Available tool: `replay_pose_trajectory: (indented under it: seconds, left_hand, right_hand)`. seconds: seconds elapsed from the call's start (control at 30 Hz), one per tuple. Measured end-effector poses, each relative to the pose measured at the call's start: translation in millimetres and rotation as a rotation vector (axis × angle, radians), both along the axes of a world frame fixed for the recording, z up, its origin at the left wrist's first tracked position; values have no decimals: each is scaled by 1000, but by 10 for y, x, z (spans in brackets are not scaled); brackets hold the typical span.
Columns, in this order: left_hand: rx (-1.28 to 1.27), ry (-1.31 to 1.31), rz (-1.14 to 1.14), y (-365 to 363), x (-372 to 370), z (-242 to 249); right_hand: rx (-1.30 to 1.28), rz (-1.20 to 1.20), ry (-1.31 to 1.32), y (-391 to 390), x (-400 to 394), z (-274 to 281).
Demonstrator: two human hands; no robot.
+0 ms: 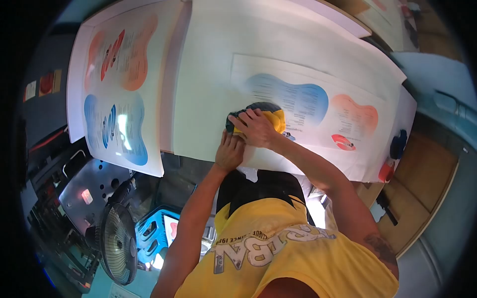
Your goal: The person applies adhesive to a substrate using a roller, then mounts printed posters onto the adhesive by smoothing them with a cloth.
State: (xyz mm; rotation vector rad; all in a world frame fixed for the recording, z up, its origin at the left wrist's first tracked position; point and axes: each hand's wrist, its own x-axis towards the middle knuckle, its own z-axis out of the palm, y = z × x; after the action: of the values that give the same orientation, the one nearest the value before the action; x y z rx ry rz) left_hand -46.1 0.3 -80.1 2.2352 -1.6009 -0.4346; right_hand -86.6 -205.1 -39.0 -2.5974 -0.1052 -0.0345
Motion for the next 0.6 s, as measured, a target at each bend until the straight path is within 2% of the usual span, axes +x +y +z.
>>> replay_pose_trajectory:
  seconds: [0.1,0.37,0.6]
  left_hand:
    - [-71,-64,20,-57,22,33]
    - [-113,-107,42,-41,-5,46]
    - [-96,-55,52,-105,61,115]
  right_hand:
    - [-164,21,26,-27,276,-92]
    - [-317,-79,-101,-458,1105,-206]
    - [-270,-320,-186,-918,1743,-219]
